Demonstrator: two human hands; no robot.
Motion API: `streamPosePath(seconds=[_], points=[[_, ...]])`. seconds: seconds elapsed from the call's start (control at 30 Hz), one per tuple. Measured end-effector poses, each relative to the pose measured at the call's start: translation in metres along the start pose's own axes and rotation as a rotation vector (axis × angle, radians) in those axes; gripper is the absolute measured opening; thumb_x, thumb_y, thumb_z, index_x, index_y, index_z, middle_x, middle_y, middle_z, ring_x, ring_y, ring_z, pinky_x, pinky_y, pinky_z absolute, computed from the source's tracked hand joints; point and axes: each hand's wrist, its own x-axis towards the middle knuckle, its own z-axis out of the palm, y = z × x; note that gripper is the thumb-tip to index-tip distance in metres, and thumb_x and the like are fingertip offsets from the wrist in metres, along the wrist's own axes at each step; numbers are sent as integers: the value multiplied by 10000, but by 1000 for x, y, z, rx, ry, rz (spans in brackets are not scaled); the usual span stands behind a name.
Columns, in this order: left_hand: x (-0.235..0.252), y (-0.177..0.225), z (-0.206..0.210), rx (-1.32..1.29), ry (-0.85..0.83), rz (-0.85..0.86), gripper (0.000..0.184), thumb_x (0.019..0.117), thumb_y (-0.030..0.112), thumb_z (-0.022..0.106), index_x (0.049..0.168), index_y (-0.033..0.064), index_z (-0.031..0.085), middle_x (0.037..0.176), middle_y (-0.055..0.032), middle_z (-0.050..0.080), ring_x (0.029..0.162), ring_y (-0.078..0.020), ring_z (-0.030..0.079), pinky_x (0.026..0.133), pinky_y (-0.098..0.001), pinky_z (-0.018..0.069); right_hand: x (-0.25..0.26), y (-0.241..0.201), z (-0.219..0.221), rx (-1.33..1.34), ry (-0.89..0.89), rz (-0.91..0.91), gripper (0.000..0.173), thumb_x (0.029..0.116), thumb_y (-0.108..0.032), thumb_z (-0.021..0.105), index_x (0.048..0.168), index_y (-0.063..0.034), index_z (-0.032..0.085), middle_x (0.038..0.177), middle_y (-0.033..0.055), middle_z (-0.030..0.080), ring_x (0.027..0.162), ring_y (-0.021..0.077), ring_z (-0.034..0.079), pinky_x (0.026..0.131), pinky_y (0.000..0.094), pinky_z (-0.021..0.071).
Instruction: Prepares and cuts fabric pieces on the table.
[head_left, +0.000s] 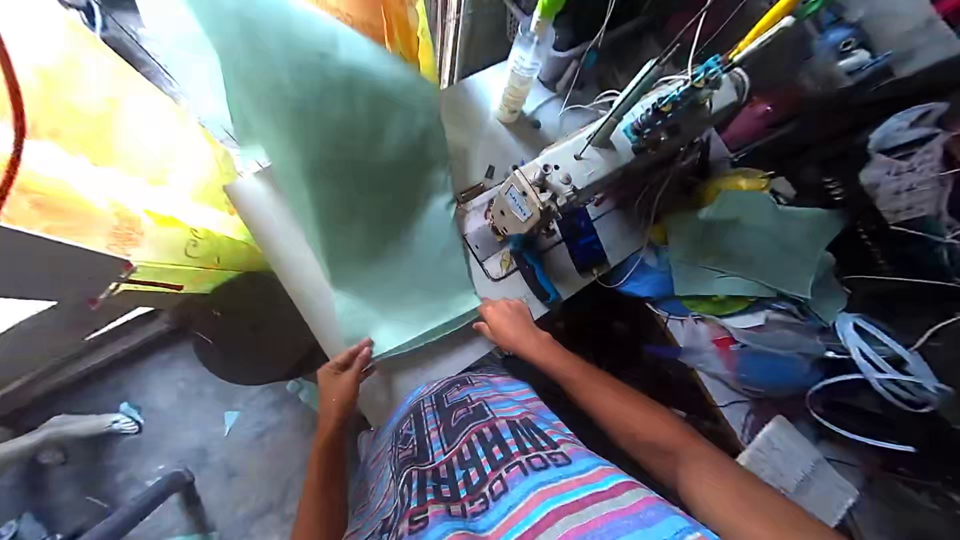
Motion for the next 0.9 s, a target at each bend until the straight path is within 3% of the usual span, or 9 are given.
streamPosePath(seconds=[0.1, 0.2, 0.33, 0.43, 0.5, 0.6, 0.77, 0.83, 0.9], points=[[-9, -15, 7, 52, 35, -57, 262, 1035, 80, 571, 1233, -71, 654, 1196, -179, 689, 953, -146, 696, 838, -326, 580, -14, 1, 6, -53, -260, -64, 435, 1060, -332, 544, 1281, 30, 642, 1296, 285, 627, 1241, 476, 569, 1013, 669, 401], [-13, -29, 7, 115, 29, -49, 255, 1029, 70, 572, 1221, -72, 661, 1206, -197, 682, 909, -168, 700, 829, -347, 584, -22, 0, -16, 20, -502, -330, 434, 1051, -308, 583, 1397, -51, 625, 1173, 264, 692, 1121, 442, 642, 1000, 645, 441], [-24, -48, 12, 52, 135, -96, 402, 972, 49, 651, 1319, -97, 509, 1274, -271, 597, 940, -272, 703, 810, -414, 611, 22, -17, -36, 222, -99, -507, 359, 1052, -242, 578, 1338, -45, 666, 987, 195, 736, 905, 343, 708, 887, 560, 537], [-31, -52, 23, -41, 249, -147, 546, 951, 47, 686, 1394, -86, 396, 1178, -295, 634, 917, -287, 716, 798, -414, 611, 98, -26, -48, 86, 179, -455, 454, 1054, -288, 569, 1424, -26, 585, 1364, 232, 628, 1292, 414, 582, 1105, 600, 418], [-33, -52, 26, -75, 299, -151, 628, 941, 49, 704, 1455, -43, 355, 1135, -285, 658, 901, -285, 718, 810, -423, 605, 140, -31, -55, -23, 297, -454, 511, 1043, -322, 582, 1452, -19, 546, 1486, 247, 523, 1391, 448, 478, 1119, 639, 376], [-31, -55, 27, -130, 371, -176, 695, 922, 53, 731, 1496, 1, 342, 1149, -292, 660, 915, -320, 720, 844, -467, 600, 183, -35, -67, -210, 304, -531, 570, 1030, -384, 593, 1509, -89, 499, 1613, 223, 370, 1489, 467, 320, 1131, 698, 286], [-23, -44, 11, -167, 393, -249, 459, 966, 87, 698, 1347, -91, 514, 1087, -242, 696, 905, -250, 710, 859, -394, 585, 213, -19, -83, -239, 274, -423, 622, 1061, -471, 486, 1581, -139, 406, 1657, 217, 286, 1526, 462, 244, 1141, 724, 235], [-15, -38, -4, -140, 382, -244, 371, 968, 80, 688, 1276, -92, 574, 1067, -225, 693, 877, -228, 702, 833, -372, 586, 194, -21, -79, -218, 292, -315, 621, 1060, -445, 502, 1575, -110, 411, 1637, 254, 304, 1492, 507, 287, 1093, 745, 288], [-9, -32, -26, -81, 335, -264, 354, 972, 79, 675, 1275, -83, 591, 1125, -240, 677, 933, -256, 699, 861, -398, 585, 158, -41, -74, -244, 260, -198, 613, 1043, -401, 564, 1452, 50, 496, 1457, 401, 443, 1307, 620, 449, 959, 773, 393]])
